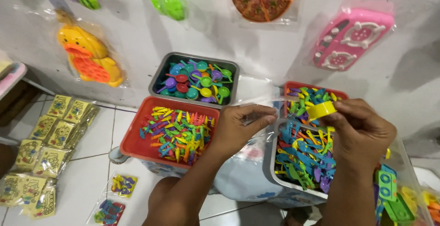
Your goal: The person sits on the floor and sorts colorful plastic toy cutlery from several bins into small clear plastic bags. They pick up individual items like forks, spoons, and knives from red and silver bins and place them into bags, occasionally adjusting the bags.
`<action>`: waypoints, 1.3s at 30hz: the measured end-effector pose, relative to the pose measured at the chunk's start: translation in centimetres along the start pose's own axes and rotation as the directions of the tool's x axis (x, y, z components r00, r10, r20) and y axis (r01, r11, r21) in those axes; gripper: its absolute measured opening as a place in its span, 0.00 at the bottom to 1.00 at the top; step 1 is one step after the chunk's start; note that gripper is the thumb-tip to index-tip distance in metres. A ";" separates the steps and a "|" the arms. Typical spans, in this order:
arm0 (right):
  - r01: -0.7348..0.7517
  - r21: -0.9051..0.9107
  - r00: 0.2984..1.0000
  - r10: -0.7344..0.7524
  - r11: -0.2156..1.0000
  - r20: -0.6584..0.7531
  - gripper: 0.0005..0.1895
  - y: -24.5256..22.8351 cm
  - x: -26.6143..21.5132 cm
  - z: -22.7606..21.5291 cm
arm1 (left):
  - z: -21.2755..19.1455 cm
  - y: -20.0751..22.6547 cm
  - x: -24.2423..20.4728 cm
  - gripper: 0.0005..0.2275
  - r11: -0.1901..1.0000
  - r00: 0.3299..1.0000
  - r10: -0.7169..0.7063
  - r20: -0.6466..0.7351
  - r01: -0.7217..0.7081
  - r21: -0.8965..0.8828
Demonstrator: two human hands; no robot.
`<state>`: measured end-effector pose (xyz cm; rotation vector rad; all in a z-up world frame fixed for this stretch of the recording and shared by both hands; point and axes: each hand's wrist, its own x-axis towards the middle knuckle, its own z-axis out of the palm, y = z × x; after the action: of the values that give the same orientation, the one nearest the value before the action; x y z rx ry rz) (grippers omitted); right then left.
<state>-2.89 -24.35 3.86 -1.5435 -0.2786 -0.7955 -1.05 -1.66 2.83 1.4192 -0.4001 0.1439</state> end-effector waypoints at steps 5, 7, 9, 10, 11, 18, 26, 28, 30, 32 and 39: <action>0.225 -0.278 0.969 -0.183 0.934 0.167 0.11 -3.4 0.2 -0.6 | 1.0 1.0 -0.2 0.07 0.998 0.998 -0.058 0.019 0.057 0.037; 0.451 -0.535 0.883 -0.272 0.714 0.382 0.08 -4.6 0.0 -1.1 | 1.5 0.5 -0.3 0.08 0.999 0.999 -0.008 0.046 0.009 -0.031; 0.478 -0.527 0.868 -0.288 0.702 0.405 0.07 -5.6 -0.3 -0.9 | 1.8 0.3 -0.4 0.07 0.999 0.998 0.007 0.055 -0.005 -0.038; 0.508 -0.514 0.850 -0.305 0.691 0.430 0.06 -6.1 -0.4 -0.8 | 2.0 0.3 -0.4 0.07 0.999 0.998 0.023 0.057 -0.020 -0.044; 0.507 -0.515 0.851 -0.304 0.692 0.429 0.06 -6.4 -0.4 -0.8 | 2.1 0.3 -0.5 0.07 0.999 0.998 0.022 0.059 -0.019 -0.044; 0.561 -0.539 0.824 -0.358 0.628 0.439 0.06 -6.4 0.0 -1.1 | 2.5 0.6 -0.7 0.09 0.997 0.998 0.045 0.051 -0.048 0.056; 0.537 -0.517 0.812 -0.244 0.667 0.530 0.07 -5.8 -0.1 -0.9 | 2.3 0.0 -0.8 0.11 0.988 0.992 0.107 0.062 -0.113 0.107; 0.496 -0.516 0.821 -0.183 0.699 0.541 0.06 -5.6 -0.1 -1.0 | 2.2 -0.5 -0.8 0.12 0.978 0.983 0.157 0.100 -0.169 0.121; 0.464 -0.500 0.833 -0.169 0.731 0.527 0.06 -5.9 -0.3 -0.6 | 2.1 0.1 -1.0 0.12 0.985 0.991 0.089 0.100 -0.103 0.137; 0.434 -0.479 0.845 -0.160 0.762 0.511 0.06 -6.0 -0.4 -0.3 | 2.1 0.0 -1.0 0.13 0.987 0.995 0.027 0.099 -0.042 0.156; 0.394 -0.430 0.840 -0.128 0.813 0.528 0.07 -4.8 -0.5 -0.3 | 2.0 -0.7 -1.0 0.17 0.989 0.989 0.028 0.143 -0.048 0.141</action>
<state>-6.26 -23.79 7.27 -2.2639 -0.7080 -0.7297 -2.13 -3.60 2.03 1.5697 -0.5426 0.1054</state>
